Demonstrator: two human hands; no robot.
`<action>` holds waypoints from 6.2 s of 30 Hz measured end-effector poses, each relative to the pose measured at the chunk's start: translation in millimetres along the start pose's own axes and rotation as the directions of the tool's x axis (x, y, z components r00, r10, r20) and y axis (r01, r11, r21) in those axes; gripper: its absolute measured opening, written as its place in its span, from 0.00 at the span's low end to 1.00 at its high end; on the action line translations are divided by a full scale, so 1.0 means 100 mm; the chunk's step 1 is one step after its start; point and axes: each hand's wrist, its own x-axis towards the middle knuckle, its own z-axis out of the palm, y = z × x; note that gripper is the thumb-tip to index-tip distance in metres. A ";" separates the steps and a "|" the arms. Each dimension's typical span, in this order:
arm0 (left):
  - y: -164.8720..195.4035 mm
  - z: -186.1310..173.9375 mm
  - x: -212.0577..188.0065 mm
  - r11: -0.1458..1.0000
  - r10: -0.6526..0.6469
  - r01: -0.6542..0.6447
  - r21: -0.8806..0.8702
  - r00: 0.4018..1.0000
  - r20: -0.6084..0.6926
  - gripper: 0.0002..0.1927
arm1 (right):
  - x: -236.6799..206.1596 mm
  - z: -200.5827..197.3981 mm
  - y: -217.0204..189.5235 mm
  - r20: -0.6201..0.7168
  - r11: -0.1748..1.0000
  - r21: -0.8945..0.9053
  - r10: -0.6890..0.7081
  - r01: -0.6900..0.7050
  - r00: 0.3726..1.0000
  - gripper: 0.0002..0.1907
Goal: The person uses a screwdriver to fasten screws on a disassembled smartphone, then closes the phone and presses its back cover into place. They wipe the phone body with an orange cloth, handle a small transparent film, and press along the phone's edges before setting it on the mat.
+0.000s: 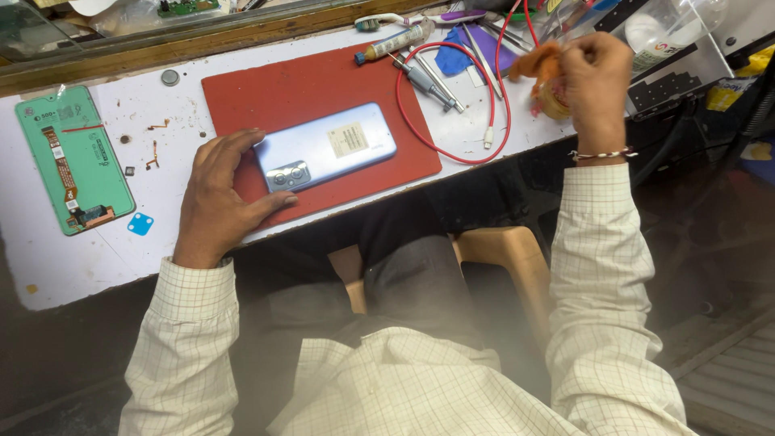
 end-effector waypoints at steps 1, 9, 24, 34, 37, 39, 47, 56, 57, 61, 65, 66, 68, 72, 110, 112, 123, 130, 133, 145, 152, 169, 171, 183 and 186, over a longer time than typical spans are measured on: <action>0.00 0.00 0.00 1.000 -0.001 0.001 0.001 1.000 0.000 0.44 | -0.01 -0.03 -0.01 -0.026 0.994 0.105 0.015 -0.013 1.000 0.04; 0.02 -0.01 0.00 1.000 -0.008 0.008 0.011 1.000 0.011 0.45 | -0.18 -0.11 -0.24 0.093 0.687 0.720 0.040 -0.095 0.995 0.13; -0.01 -0.01 0.00 0.997 0.062 -0.061 0.035 0.998 -0.019 0.44 | -0.47 0.13 -0.60 0.350 0.504 0.804 0.026 -0.315 0.936 0.18; 0.18 0.06 -0.09 0.903 0.036 -0.119 -0.413 0.978 -0.203 0.27 | -1.31 1.11 -1.54 0.600 0.734 0.581 -0.095 -0.351 0.795 0.24; 0.48 0.20 -0.17 0.683 -0.030 -0.011 -0.730 0.999 -0.043 0.26 | -1.51 1.37 -1.76 0.645 0.757 0.553 -0.124 -0.348 0.755 0.26; 0.60 0.27 -0.20 0.640 -0.016 0.016 -0.768 1.000 0.008 0.20 | -1.58 1.48 -1.82 0.667 0.765 0.520 -0.087 -0.379 0.740 0.27; 0.55 0.33 -0.21 0.252 -0.232 0.160 -0.954 0.967 0.101 0.07 | -1.66 1.58 -1.64 0.664 0.560 0.630 -0.027 -0.539 0.748 0.22; 0.69 0.22 -0.15 0.270 -0.234 0.209 -0.940 0.961 0.146 0.12 | -1.84 1.55 -1.51 0.529 0.589 0.691 -0.017 -0.419 0.848 0.08; 0.70 0.20 -0.15 0.277 -0.236 0.260 -0.925 0.952 0.197 0.14 | -1.85 1.51 -1.52 0.484 0.622 0.699 -0.048 -0.353 0.874 0.07; 0.68 0.22 -0.15 0.507 -0.035 0.025 -0.861 0.999 0.009 0.17 | -1.90 1.39 -1.55 0.339 0.830 0.543 -0.358 0.130 0.870 0.14; 0.60 0.24 -0.17 0.414 -0.136 0.107 -0.904 0.989 0.055 0.14 | -1.92 1.39 -1.57 0.277 0.816 0.512 -0.452 0.268 0.848 0.18; 0.59 0.24 -0.17 0.410 -0.132 0.103 -0.906 0.990 0.053 0.12 | -1.92 1.40 -1.57 0.272 0.814 0.508 -0.461 0.281 0.844 0.19; 0.59 0.23 -0.16 0.386 -0.132 0.110 -0.916 0.989 0.063 0.09 | -1.92 1.40 -1.57 0.246 0.795 0.505 -0.507 0.337 0.826 0.19; 0.65 0.17 -0.15 0.390 -0.166 0.131 -0.911 0.984 0.071 0.05 | -1.95 1.40 -1.54 0.205 0.771 0.509 -0.541 0.383 0.815 0.18; 0.83 0.18 -0.21 0.373 -0.169 0.317 -0.872 0.947 0.272 0.07 | -2.08 1.57 -1.66 0.188 0.860 0.370 -0.439 0.351 0.879 0.11; 0.81 0.18 -0.22 0.382 -0.180 0.329 -0.864 0.943 0.280 0.09 | -2.07 1.56 -1.64 0.187 0.856 0.390 -0.436 0.341 0.880 0.11; 0.71 0.22 -0.21 0.299 -0.200 0.299 -0.906 0.948 0.248 0.11 | -2.09 1.48 -1.50 0.280 0.854 0.513 -0.268 0.092 0.922 0.07; 0.67 0.20 -0.20 0.236 -0.189 0.229 -0.944 0.964 0.187 0.12 | -2.10 1.44 -1.53 0.278 0.786 0.618 -0.195 -0.020 0.940 0.09; 0.72 0.23 -0.21 0.216 -0.187 0.273 -0.937 0.954 0.235 0.10 | -2.13 1.46 -1.64 0.263 0.833 0.530 -0.338 0.157 0.904 0.14; 0.81 0.15 -0.21 0.466 -0.114 0.212 -0.859 0.977 0.180 0.15 | -2.10 1.51 -1.38 0.452 0.561 0.743 -0.020 -0.364 0.892 0.04; 0.73 0.01 -0.18 0.434 -0.289 0.287 -0.854 0.942 0.170 0.16 | -1.96 1.40 -1.32 0.488 0.097 0.861 0.122 -0.499 0.864 0.12; 0.87 0.18 -0.23 0.458 -0.055 0.200 -0.866 0.979 0.197 0.24 | -1.99 1.53 -1.40 0.607 0.158 0.758 0.184 -0.633 0.773 0.11; 0.86 0.18 -0.22 0.412 -0.065 0.208 -0.887 0.978 0.200 0.18 | -1.99 1.56 -1.43 0.516 0.352 0.747 0.229 -0.564 0.825 0.15; 0.83 0.23 -0.25 0.510 -0.232 0.268 -0.818 0.958 0.169 0.08 | -2.19 1.49 -1.33 0.384 0.879 0.477 -0.191 -0.016 0.903 0.10; 0.84 0.26 -0.24 0.692 -0.176 0.130 -0.710 0.984 0.008 0.10 | -2.20 1.53 -1.29 0.453 0.765 0.605 -0.101 -0.222 0.886 0.06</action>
